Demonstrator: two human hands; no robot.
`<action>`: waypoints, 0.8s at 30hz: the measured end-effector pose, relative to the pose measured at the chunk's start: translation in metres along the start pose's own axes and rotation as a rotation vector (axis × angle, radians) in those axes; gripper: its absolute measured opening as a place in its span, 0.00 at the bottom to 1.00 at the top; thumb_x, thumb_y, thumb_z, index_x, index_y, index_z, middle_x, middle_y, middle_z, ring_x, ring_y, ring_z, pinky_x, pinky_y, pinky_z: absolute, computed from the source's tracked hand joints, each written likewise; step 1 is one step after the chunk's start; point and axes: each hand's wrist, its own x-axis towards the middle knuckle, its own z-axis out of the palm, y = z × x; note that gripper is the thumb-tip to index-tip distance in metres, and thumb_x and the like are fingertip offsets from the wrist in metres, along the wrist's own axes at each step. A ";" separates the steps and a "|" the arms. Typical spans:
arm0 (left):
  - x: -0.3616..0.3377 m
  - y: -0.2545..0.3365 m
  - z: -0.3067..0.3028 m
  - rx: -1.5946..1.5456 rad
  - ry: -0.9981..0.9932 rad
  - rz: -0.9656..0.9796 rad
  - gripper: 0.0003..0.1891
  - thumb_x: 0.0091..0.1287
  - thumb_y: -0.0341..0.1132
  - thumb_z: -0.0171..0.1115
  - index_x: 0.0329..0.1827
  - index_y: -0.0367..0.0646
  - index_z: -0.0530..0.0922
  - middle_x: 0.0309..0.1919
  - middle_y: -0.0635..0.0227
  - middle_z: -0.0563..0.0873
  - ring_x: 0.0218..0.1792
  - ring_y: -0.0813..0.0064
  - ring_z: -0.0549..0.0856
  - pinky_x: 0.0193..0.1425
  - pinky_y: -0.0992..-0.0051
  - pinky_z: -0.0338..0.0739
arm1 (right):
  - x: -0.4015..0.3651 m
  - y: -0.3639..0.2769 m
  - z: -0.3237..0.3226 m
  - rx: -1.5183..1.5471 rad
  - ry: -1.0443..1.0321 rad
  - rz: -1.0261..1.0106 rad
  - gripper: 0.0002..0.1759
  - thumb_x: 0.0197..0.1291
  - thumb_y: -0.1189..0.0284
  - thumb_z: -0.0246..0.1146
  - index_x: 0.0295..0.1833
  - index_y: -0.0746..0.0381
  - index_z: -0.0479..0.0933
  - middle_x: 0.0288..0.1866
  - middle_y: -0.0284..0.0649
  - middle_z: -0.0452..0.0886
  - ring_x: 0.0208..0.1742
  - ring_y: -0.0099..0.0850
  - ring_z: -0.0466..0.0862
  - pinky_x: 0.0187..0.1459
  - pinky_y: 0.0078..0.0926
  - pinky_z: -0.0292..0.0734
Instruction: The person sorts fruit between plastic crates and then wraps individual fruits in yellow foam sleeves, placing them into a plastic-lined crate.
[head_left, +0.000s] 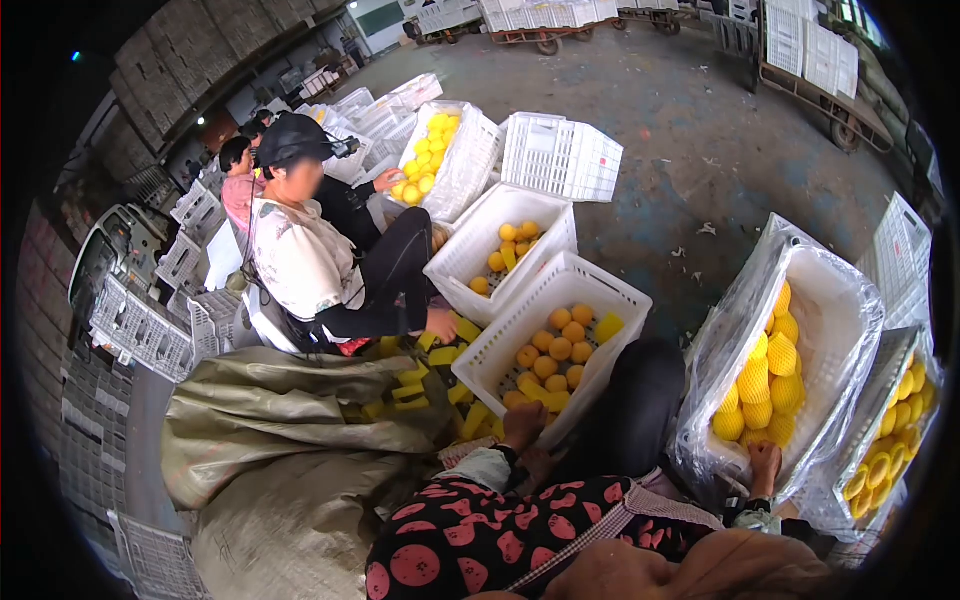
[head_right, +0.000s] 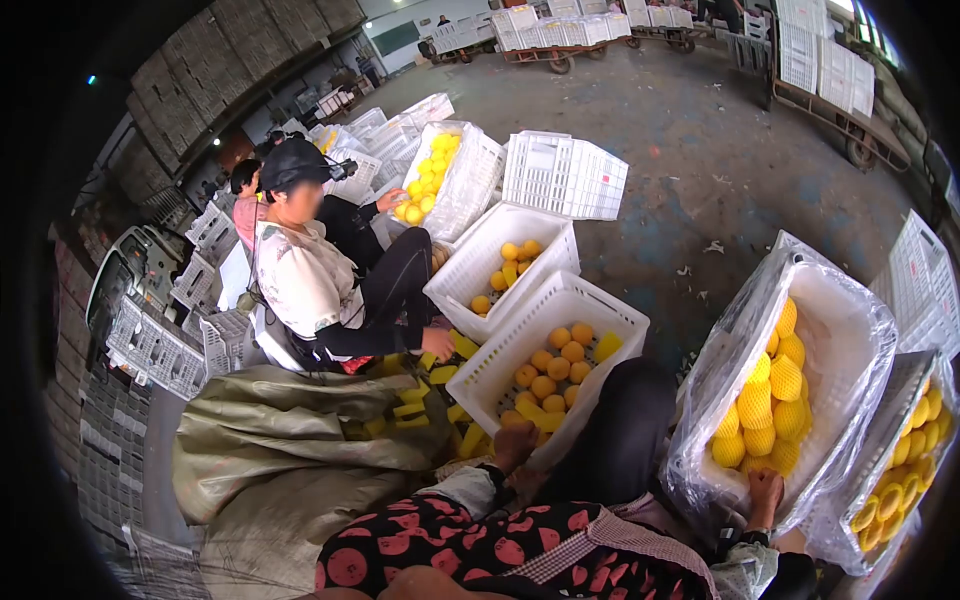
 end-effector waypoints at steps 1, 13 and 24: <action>0.000 -0.001 0.000 -0.008 0.003 -0.001 0.14 0.59 0.45 0.52 0.24 0.45 0.76 0.20 0.57 0.80 0.25 0.56 0.81 0.27 0.57 0.73 | 0.000 -0.001 -0.001 -0.002 -0.001 0.002 0.18 0.41 0.61 0.67 0.18 0.67 0.75 0.17 0.50 0.74 0.21 0.48 0.75 0.25 0.42 0.66; -0.002 0.000 -0.005 -0.055 0.013 0.011 0.14 0.59 0.44 0.52 0.25 0.45 0.77 0.21 0.57 0.79 0.26 0.54 0.80 0.29 0.56 0.73 | 0.001 -0.031 -0.020 -0.057 -0.098 0.067 0.19 0.42 0.61 0.67 0.21 0.68 0.75 0.19 0.52 0.75 0.23 0.49 0.76 0.26 0.43 0.67; -0.001 0.000 -0.001 0.003 -0.030 0.001 0.14 0.59 0.44 0.52 0.25 0.44 0.77 0.21 0.57 0.80 0.27 0.54 0.81 0.30 0.56 0.73 | 0.002 0.007 0.008 -0.003 0.009 0.026 0.20 0.42 0.59 0.66 0.19 0.67 0.75 0.17 0.50 0.73 0.20 0.46 0.75 0.24 0.42 0.66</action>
